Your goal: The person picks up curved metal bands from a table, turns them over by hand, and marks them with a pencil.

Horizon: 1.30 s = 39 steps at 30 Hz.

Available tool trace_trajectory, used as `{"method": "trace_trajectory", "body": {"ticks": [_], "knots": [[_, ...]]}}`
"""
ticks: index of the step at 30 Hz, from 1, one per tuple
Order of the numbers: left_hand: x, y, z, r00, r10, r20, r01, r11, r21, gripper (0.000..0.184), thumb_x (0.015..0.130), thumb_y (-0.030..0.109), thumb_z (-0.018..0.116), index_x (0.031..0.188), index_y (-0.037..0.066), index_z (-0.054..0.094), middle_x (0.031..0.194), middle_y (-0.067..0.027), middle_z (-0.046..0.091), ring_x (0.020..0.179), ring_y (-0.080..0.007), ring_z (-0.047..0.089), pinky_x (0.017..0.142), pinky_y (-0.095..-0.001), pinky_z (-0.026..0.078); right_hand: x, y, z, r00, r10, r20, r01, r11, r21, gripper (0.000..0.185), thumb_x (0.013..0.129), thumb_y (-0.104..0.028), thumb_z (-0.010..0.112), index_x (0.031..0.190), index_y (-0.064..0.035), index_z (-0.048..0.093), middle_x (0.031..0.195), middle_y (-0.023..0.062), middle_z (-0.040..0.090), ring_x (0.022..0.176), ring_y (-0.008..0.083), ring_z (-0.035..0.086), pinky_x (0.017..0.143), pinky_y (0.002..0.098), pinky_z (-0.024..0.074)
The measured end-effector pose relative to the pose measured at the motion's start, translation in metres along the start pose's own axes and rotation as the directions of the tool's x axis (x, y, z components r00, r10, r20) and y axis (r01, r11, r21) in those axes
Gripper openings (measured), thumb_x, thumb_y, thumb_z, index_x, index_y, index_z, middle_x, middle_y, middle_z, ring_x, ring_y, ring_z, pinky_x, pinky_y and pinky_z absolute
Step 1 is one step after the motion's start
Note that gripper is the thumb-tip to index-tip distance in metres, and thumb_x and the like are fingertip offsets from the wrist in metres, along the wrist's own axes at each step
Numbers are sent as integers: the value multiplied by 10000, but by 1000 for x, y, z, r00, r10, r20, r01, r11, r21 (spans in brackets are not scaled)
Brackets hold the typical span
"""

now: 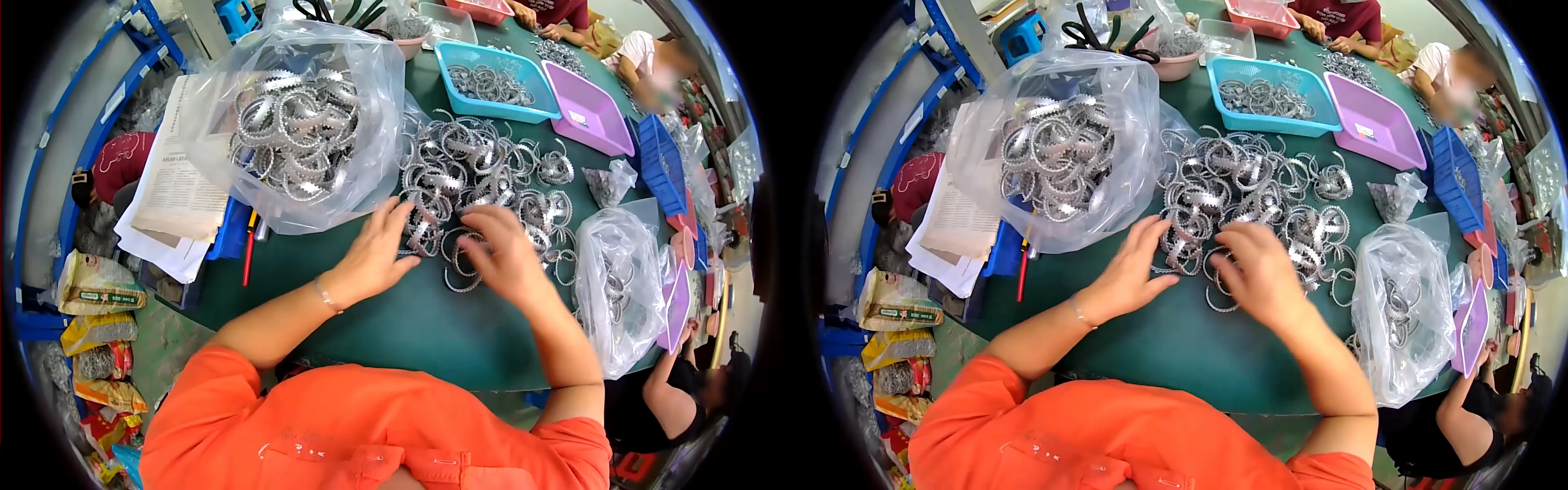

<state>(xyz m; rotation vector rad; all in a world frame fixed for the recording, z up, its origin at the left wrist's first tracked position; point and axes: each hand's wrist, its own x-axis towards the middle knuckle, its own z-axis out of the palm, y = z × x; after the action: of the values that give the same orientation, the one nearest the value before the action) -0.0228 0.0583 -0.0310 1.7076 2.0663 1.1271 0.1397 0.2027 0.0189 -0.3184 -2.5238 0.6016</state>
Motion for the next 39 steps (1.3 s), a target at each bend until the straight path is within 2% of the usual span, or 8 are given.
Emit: {"method": "trace_trajectory", "body": {"ticks": [6, 13, 15, 21, 28, 30, 37, 39], "knots": [[-3, 14, 16, 993, 68, -100, -72, 997, -39, 515, 659, -73, 646, 1117, 35, 437, 1202, -232, 330, 1012, -344, 499, 845, -370, 448, -5, -6, 34, 994, -73, 79, 98, 920, -379, 353, 696, -74, 521, 1043, -11, 518, 979, 116, 581, 937, 270, 532, 795, 351, 394], [-23, 15, 1, 994, 75, -74, -94, 949, -300, 279, 731, -168, 436, 945, -5, 511, 1176, -184, 402, 821, -234, 608, 751, -308, 496, 8, -13, 0, 964, 187, 187, -230, 942, 244, 107, 668, -48, 690, 723, -46, 598, 716, 77, 586, 727, 267, 545, 667, 353, 422], [-25, 17, 0, 989, 73, -125, -104, 957, -270, 254, 730, -166, 427, 893, -2, 531, 1154, -164, 444, 812, -221, 609, 739, -296, 498, 14, -22, -19, 993, 97, 66, -110, 966, 233, 74, 685, -62, 667, 708, -48, 598, 640, 86, 571, 677, 284, 531, 628, 375, 412], [-37, 42, 4, 982, 70, -176, -128, 930, -346, 229, 698, -144, 452, 839, 15, 538, 1086, -123, 498, 788, -241, 588, 690, -320, 493, -6, -14, 13, 989, -60, 135, 76, 990, -116, 355, 677, -105, 675, 1008, -47, 560, 940, 107, 533, 882, 299, 529, 728, 407, 407], [-42, 32, 4, 956, 10, -294, -62, 984, -168, 309, 690, -8, 602, 986, 57, 541, 1202, -161, 430, 871, -263, 576, 749, -327, 486, -8, -23, 28, 986, -86, 146, 111, 978, -175, 373, 727, -153, 658, 1076, -75, 550, 991, 114, 533, 872, 303, 539, 729, 412, 414], [-43, 19, 9, 936, 146, -322, -77, 973, 217, 454, 666, 79, 683, 1085, 76, 506, 1243, -186, 364, 920, -282, 555, 800, -334, 469, -10, -23, 37, 986, -93, 140, 114, 983, -147, 347, 750, -164, 646, 1072, -75, 550, 940, 110, 573, 836, 303, 555, 717, 417, 426], [-46, 11, 10, 920, 152, -360, -252, 935, -248, 207, 697, -128, 528, 821, 26, 590, 913, -89, 577, 873, -251, 584, 736, -318, 495, -38, -33, 47, 997, -67, 22, 70, 981, -180, 204, 686, -100, 689, 833, -38, 562, 761, 120, 578, 726, 301, 544, 659, 394, 436], [-51, 17, 11, 894, 165, -416, -299, 911, -282, 208, 692, -125, 537, 819, 29, 598, 961, -103, 574, 885, -257, 582, 735, -314, 493, -45, -27, 45, 916, 381, -124, -347, 909, 232, 134, 703, 0, 625, 774, -45, 521, 696, 45, 527, 648, 155, 513, 600, 273, 418]]}}
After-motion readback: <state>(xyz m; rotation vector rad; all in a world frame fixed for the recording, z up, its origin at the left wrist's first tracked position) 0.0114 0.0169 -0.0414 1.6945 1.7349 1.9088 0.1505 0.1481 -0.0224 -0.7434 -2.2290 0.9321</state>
